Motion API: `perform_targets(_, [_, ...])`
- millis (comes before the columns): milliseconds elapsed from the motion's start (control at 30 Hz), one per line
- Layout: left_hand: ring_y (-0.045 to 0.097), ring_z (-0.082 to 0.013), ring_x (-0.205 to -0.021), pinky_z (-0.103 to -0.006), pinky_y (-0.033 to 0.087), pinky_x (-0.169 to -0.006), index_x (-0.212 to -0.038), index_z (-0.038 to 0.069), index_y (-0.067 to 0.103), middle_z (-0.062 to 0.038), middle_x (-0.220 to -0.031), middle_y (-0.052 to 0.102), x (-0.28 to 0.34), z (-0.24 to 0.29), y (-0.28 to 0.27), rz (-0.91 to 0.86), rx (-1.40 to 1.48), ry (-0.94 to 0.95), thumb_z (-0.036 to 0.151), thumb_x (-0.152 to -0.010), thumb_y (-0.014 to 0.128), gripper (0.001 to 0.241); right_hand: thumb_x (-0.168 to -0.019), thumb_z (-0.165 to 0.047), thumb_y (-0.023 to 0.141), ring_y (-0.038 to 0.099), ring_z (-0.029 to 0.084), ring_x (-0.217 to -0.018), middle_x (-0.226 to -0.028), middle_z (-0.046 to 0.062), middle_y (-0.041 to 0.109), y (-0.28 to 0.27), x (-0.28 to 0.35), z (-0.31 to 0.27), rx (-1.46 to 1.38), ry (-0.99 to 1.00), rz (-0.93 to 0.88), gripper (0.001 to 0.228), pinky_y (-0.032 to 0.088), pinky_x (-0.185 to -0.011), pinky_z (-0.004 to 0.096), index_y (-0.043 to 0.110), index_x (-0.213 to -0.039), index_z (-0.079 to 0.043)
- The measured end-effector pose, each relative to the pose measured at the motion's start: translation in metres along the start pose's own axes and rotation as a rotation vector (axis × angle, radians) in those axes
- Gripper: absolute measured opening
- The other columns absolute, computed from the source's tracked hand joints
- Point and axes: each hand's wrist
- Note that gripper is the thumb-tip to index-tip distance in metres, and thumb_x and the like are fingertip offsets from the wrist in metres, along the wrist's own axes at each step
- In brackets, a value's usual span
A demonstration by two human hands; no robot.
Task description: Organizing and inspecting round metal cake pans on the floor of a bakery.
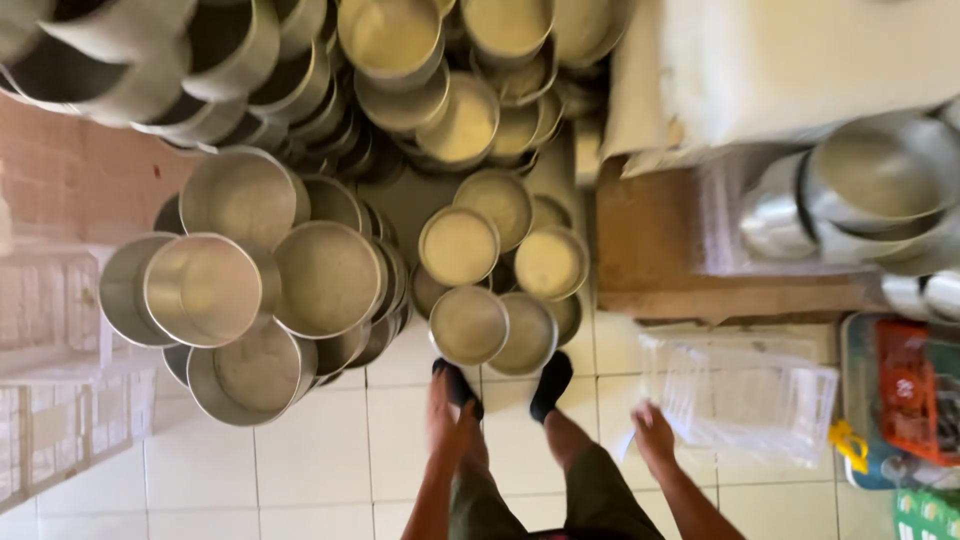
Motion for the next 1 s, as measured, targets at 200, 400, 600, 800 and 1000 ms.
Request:
perform_targets(200, [0.034,-0.0312,-0.15,-0.0472,0.035,-0.122,-0.159,0.005,0.02,-0.017,-0.164,0.031,0.138,-0.102,-0.036,0.005,-0.435,-0.707,0.045,-0.09,0.065,0.091,-0.087,-0.035,0.056,0.054,0.017,-0.137,-0.128,-0.018,0.069,-0.044,0.043,0.157,0.752,-0.484,0.047,0.035,0.048,-0.112,0.034,0.072,-0.117,-0.033])
perform_targets(400, [0.046,-0.0355,-0.14,-0.0466,0.043,-0.115,-0.153,0.001,0.034,-0.024,-0.153,0.044,0.129,-0.072,0.001,0.125,-0.215,-0.802,0.049,-0.084,0.072,0.092,-0.093,-0.022,0.064,0.062,0.032,-0.113,-0.123,0.012,0.068,-0.082,0.004,0.097,-0.016,0.141,-0.042,0.046,0.053,-0.089,0.043,0.058,-0.138,-0.012])
perform_targets(600, [0.061,-0.0406,-0.128,-0.046,0.053,-0.106,-0.145,-0.005,0.05,-0.032,-0.139,0.06,0.161,-0.079,0.02,0.167,0.001,-0.973,0.053,-0.075,0.082,0.096,-0.095,-0.01,0.066,0.063,0.038,-0.099,-0.122,0.026,0.063,-0.132,0.041,-0.004,-0.608,0.453,-0.102,0.058,0.053,-0.077,0.048,0.047,-0.15,-0.005])
perform_targets(800, [0.063,-0.0423,-0.119,-0.0459,0.051,-0.103,-0.139,-0.006,0.048,-0.028,-0.122,0.068,0.123,-0.075,0.015,0.209,-0.067,-0.683,0.053,-0.086,0.069,0.083,-0.097,-0.005,0.062,0.063,0.041,-0.102,-0.121,0.026,0.063,-0.123,0.034,-0.038,-0.733,0.394,-0.112,0.058,0.051,-0.078,0.049,0.041,-0.151,-0.006])
perform_targets(1000, [0.06,-0.0408,-0.125,-0.0482,0.05,-0.105,-0.143,-0.002,0.049,-0.027,-0.131,0.064,0.108,-0.058,-0.015,0.198,0.103,-0.763,0.048,-0.091,0.064,0.074,-0.082,-0.037,0.076,0.069,0.031,-0.109,-0.127,0.019,0.071,-0.061,-0.006,0.052,-0.131,0.191,-0.066,0.073,0.053,-0.098,0.039,0.057,-0.145,-0.005])
Point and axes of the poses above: each hand's wrist, its own x-axis away from the middle knuckle, its own y-axis out of the palm, z = x × y
